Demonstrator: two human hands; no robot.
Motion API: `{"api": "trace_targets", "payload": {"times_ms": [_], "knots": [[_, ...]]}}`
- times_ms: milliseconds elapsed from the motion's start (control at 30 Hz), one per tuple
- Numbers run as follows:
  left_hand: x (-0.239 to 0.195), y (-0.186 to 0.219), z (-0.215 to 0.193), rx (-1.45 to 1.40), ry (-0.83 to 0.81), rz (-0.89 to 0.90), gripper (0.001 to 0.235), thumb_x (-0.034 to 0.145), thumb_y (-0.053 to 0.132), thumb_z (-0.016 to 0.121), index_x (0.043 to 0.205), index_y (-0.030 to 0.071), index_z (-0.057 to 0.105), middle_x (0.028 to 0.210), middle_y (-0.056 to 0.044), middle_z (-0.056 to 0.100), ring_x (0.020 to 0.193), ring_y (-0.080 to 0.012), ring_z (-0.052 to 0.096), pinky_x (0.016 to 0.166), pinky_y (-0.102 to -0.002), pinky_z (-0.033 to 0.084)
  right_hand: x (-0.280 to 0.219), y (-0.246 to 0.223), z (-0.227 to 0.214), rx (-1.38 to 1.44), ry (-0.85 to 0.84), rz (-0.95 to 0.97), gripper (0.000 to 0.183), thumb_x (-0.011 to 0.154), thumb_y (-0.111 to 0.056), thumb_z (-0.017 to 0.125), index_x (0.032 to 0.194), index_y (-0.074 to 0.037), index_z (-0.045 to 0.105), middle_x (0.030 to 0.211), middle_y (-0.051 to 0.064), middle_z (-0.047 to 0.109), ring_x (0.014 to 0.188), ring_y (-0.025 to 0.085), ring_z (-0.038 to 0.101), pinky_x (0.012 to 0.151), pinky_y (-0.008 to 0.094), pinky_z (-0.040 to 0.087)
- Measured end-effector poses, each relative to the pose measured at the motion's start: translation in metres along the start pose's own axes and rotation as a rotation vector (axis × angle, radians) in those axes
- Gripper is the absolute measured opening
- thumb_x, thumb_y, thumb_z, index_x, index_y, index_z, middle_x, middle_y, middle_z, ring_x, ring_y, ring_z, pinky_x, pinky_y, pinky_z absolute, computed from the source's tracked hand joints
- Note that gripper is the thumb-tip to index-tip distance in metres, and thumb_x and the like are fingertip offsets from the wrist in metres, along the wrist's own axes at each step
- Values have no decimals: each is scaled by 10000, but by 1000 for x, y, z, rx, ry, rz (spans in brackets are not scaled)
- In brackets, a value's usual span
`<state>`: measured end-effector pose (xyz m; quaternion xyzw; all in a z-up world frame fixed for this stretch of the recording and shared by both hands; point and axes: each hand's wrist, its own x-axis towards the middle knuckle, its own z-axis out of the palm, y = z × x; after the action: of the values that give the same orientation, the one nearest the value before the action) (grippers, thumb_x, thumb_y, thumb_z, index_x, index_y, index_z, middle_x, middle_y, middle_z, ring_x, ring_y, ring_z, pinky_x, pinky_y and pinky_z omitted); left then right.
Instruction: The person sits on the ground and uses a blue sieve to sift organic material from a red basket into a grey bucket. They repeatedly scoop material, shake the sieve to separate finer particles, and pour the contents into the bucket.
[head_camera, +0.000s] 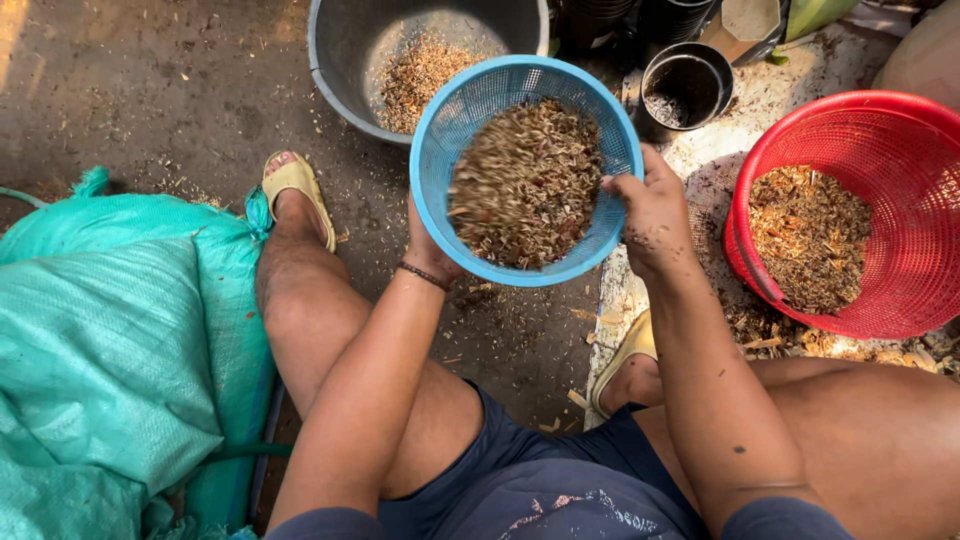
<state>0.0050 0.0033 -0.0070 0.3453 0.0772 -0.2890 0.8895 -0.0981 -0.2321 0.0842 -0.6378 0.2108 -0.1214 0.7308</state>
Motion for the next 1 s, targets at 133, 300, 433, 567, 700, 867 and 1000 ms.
{"api": "trace_targets", "payload": {"times_ms": [133,300,433,567,700,867,1000], "knots": [[6,-3,-5,-83,136,-47,737,969,618,341,1483,91,384,1381,-195,546,1207,-394,633,983,-567,585,-3,0,-15,156,-55,-74,356,899,32,585,1250,-19,616,943,8,623,814,110,579,702,267,518],[-8,0,12,-168,-209,-67,790,1063,596,333,1601,18,346,1502,-227,491,1319,-390,576,1100,-594,504,-2,6,0,91,-10,-9,313,893,5,591,1205,-10,618,901,12,621,804,114,603,703,278,566],[-10,6,17,10,285,-205,858,939,716,290,1545,110,323,1409,-213,481,1271,-367,575,1035,-656,480,-3,4,2,15,18,-4,358,880,12,603,1235,-17,642,877,20,608,753,120,562,656,279,513],[-12,7,26,-18,115,-78,974,879,769,312,1564,77,310,1440,-322,481,1291,-450,577,1075,-696,466,-3,-2,-12,75,15,-65,341,884,25,612,1222,-19,627,901,11,619,793,118,604,716,279,564],[-29,15,44,-27,-129,-105,957,898,747,334,1587,84,287,1524,-277,422,1351,-454,504,1132,-676,416,6,16,-8,56,18,0,318,895,-5,591,1210,-36,627,873,24,627,766,127,616,686,275,567],[-25,5,38,125,258,-234,846,998,726,188,1606,144,273,1547,-201,372,1471,-401,403,1175,-618,291,27,48,-25,102,83,-6,242,905,16,597,1141,-35,617,883,11,604,737,120,593,618,276,521],[-5,-20,-4,554,145,-379,761,999,637,282,1564,135,363,1562,-173,446,1441,-371,433,1161,-540,368,72,59,-44,48,199,-129,195,931,13,553,1109,-54,594,871,4,604,693,111,561,573,272,466]]}}
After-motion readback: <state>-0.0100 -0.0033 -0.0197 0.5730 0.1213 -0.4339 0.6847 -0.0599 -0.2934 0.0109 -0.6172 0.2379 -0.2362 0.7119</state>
